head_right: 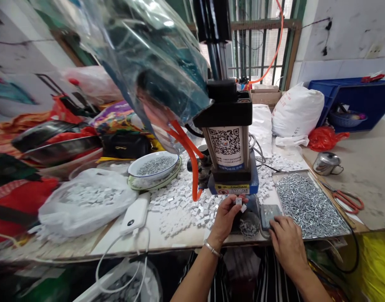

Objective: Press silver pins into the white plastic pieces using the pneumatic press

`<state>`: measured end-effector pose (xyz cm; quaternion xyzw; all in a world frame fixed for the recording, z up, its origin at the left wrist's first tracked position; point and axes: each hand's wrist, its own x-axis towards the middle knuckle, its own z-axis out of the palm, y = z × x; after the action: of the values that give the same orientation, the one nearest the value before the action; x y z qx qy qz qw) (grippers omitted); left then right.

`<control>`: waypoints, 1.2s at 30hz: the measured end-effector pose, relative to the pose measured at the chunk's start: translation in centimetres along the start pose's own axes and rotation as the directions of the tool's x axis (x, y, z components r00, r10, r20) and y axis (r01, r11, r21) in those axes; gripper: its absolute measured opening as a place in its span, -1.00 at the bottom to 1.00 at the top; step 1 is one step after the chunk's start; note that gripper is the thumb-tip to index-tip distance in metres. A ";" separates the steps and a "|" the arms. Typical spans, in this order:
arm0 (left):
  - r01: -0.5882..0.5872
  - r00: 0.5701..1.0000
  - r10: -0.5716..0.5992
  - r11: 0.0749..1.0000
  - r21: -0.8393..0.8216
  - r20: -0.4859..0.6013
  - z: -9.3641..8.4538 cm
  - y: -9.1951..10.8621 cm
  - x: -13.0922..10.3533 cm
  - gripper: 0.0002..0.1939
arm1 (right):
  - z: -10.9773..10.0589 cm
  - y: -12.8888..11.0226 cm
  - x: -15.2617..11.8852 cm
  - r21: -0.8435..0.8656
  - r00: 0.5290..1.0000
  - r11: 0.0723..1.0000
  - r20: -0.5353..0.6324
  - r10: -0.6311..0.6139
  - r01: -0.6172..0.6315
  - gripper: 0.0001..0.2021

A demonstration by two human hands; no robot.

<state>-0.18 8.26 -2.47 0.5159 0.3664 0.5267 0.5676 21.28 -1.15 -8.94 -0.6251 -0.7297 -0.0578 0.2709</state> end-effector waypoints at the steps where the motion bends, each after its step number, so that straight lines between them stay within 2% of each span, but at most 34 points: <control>1: 0.002 1.000 -0.002 1.000 0.009 0.001 0.0 -0.1 0.0 -0.79 | 0.1 -0.1 -0.1 0.003 1.000 1.000 -0.002 0.002 -0.002 -0.77; 6: 0.013 1.000 -0.013 0.999 0.032 0.005 -0.3 -0.6 0.1 -0.70 | 0.2 0.3 -0.1 0.092 1.000 0.996 0.004 0.020 -0.021 -0.75; 9: 0.043 0.999 -0.043 0.999 -0.004 -0.014 -0.5 -0.4 0.1 -0.68 | -0.3 2.2 0.5 0.225 1.000 0.974 -0.023 0.007 -0.002 -0.74; 11: 0.057 0.998 -0.055 0.998 0.040 -0.033 -0.6 0.3 0.1 -0.69 | -0.7 4.2 0.9 0.253 0.996 0.967 -0.086 0.038 -0.015 -0.72; 14: 0.079 0.997 -0.069 0.947 0.311 -0.043 -0.7 1.6 0.5 -0.78 | -0.6 7.2 1.1 0.131 0.978 0.987 -0.174 0.119 -0.097 -0.66; 17: 0.106 0.994 -0.093 0.838 0.535 -0.051 -0.3 2.5 1.5 -0.81 | 0.1 8.9 0.9 -0.059 0.970 0.978 -0.151 0.188 -0.198 -0.62; 19: 0.127 0.992 -0.114 0.829 0.544 -0.058 0.1 2.5 2.2 -0.77 | 0.6 9.1 0.7 -0.142 0.968 0.960 -0.106 0.226 -0.240 -0.67; 22: 0.140 0.990 -0.133 0.891 0.433 -0.047 0.4 2.1 2.2 -0.75 | 0.7 8.8 0.6 -0.168 0.962 0.948 -0.092 0.256 -0.269 -0.74; 24: 0.089 0.994 -0.063 0.938 0.336 -0.089 0.3 1.8 1.3 -0.78 | 0.4 8.6 0.8 -0.124 0.960 0.954 -0.106 0.260 -0.272 -0.76; 25: 0.049 0.989 -0.005 0.951 0.304 -0.145 0.1 1.7 0.5 -0.80 | 0.2 8.5 0.9 -0.085 0.958 0.958 -0.114 0.263 -0.273 -0.78; 27: -0.011 0.959 0.102 0.946 0.323 -0.265 -0.1 1.4 -1.4 -0.84 | -0.1 8.6 1.2 -0.001 0.953 0.961 -0.127 0.275 -0.277 -0.81; 28: -0.025 0.948 0.138 0.929 0.369 -0.286 -0.2 1.3 -2.4 -0.86 | -0.2 8.6 1.4 0.035 0.950 0.959 -0.132 0.284 -0.282 -0.83; 29: -0.036 0.952 0.160 0.904 0.427 -0.260 -0.2 1.2 -3.5 -0.87 | -0.3 8.7 1.5 0.062 0.946 0.956 -0.138 0.294 -0.287 -0.83; 30: -0.057 0.967 0.169 0.873 0.485 -0.191 -0.1 1.1 -4.4 -0.88 | -0.4 8.7 1.6 0.083 0.942 0.952 -0.145 0.304 -0.294 -0.83; 31: -0.093 0.981 0.171 0.837 0.538 -0.096 0.2 1.0 -5.2 -0.88 | -0.5 8.7 1.7 0.102 0.936 0.947 -0.155 0.317 -0.304 -0.82; 33: -0.182 0.982 0.173 0.758 0.626 0.077 0.8 0.7 -6.4 -0.86 | -0.6 8.6 1.8 0.148 0.916 0.932 -0.187 0.355 -0.331 -0.80; 36: -0.250 0.968 0.175 0.601 0.759 0.180 1.9 0.5 -6.8 -0.77 | -1.1 8.2 1.7 0.209 0.871 0.896 -0.232 0.433 -0.391 -0.76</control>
<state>0.33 1.17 -2.43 0.7719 0.4684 0.3578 0.2384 29.29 1.61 -9.33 -0.7294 -0.5371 -0.0268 0.4227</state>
